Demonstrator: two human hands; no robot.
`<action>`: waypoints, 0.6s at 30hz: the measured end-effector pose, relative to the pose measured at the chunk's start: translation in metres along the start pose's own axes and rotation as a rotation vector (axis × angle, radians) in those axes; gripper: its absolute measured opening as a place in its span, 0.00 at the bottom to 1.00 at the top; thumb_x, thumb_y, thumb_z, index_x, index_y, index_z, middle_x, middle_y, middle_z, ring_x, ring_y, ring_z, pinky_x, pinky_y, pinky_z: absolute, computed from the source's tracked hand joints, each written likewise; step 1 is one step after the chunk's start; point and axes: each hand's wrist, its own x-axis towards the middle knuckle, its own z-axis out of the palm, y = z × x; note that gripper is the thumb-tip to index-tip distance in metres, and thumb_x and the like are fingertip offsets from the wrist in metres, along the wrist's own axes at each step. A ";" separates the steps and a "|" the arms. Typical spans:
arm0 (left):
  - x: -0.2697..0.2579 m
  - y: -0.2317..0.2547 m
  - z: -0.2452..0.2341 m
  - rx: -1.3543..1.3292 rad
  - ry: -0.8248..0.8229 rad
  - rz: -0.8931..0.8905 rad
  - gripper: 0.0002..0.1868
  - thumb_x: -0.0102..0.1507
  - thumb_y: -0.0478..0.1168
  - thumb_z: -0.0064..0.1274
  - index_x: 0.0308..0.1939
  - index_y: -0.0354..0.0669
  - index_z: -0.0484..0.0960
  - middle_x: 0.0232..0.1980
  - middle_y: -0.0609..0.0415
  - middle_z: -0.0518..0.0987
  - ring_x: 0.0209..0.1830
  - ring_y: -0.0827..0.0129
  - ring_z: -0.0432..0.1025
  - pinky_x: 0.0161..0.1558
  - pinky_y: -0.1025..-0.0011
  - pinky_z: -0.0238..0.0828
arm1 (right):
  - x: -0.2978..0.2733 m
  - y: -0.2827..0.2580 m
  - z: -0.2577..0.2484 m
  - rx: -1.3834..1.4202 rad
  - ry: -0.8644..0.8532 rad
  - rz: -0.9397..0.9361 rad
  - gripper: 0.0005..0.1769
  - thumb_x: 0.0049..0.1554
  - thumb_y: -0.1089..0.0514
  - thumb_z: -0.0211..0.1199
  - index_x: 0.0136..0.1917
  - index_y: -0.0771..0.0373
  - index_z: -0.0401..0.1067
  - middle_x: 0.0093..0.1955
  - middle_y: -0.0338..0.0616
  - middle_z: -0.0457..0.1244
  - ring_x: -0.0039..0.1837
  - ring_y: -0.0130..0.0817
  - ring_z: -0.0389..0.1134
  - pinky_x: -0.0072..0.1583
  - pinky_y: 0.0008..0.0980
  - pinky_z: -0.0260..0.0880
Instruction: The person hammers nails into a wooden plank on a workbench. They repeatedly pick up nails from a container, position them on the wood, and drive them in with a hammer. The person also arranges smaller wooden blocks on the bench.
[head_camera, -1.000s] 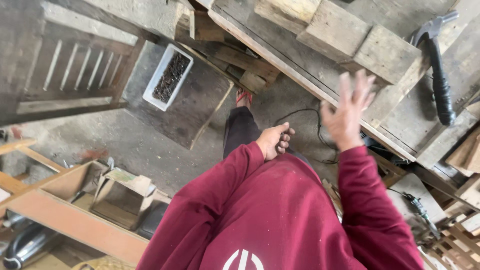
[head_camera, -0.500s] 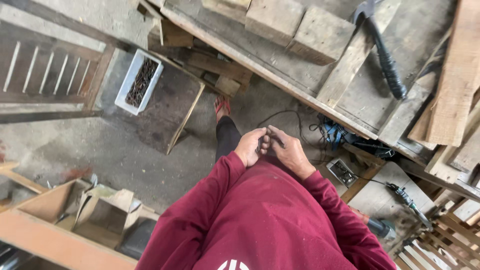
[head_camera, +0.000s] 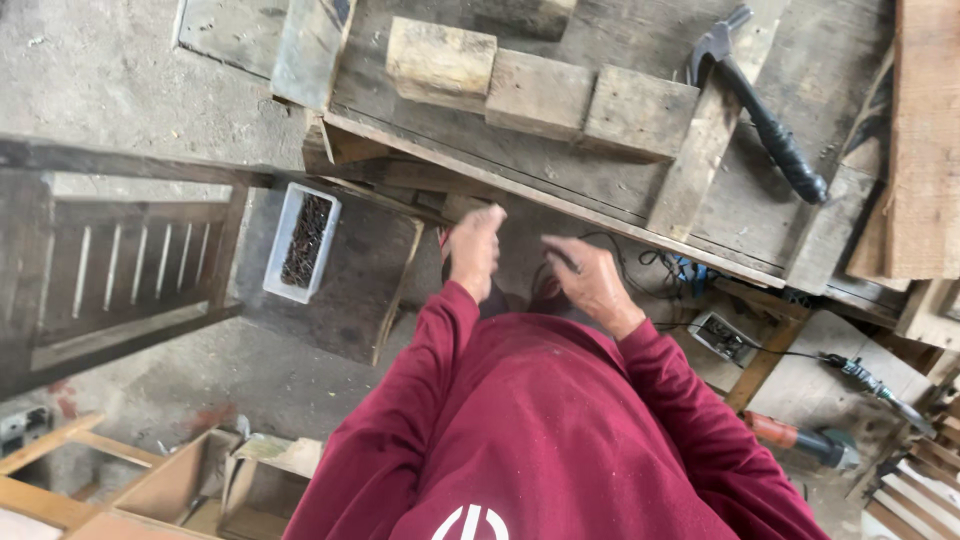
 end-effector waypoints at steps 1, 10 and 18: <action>0.012 0.019 -0.008 0.037 0.051 0.065 0.14 0.64 0.50 0.58 0.45 0.44 0.82 0.26 0.65 0.67 0.18 0.81 0.57 0.18 0.79 0.52 | 0.016 -0.009 0.003 -0.020 0.047 -0.045 0.17 0.60 0.64 0.63 0.63 0.65 0.74 0.56 0.54 0.70 0.58 0.47 0.74 0.57 0.38 0.73; 0.130 0.183 -0.068 0.464 0.078 0.642 0.34 0.67 0.47 0.61 0.69 0.27 0.68 0.66 0.41 0.75 0.61 0.65 0.72 0.62 0.68 0.67 | 0.197 -0.052 0.026 -0.427 0.234 -0.120 0.37 0.56 0.58 0.71 0.76 0.61 0.63 0.76 0.51 0.55 0.78 0.52 0.54 0.75 0.50 0.54; 0.151 0.196 -0.073 0.288 -0.243 0.325 0.33 0.67 0.46 0.57 0.71 0.29 0.71 0.63 0.48 0.80 0.60 0.70 0.72 0.63 0.73 0.66 | 0.220 -0.028 0.044 -0.717 0.124 0.058 0.60 0.47 0.53 0.77 0.85 0.56 0.48 0.87 0.45 0.46 0.88 0.47 0.41 0.83 0.58 0.35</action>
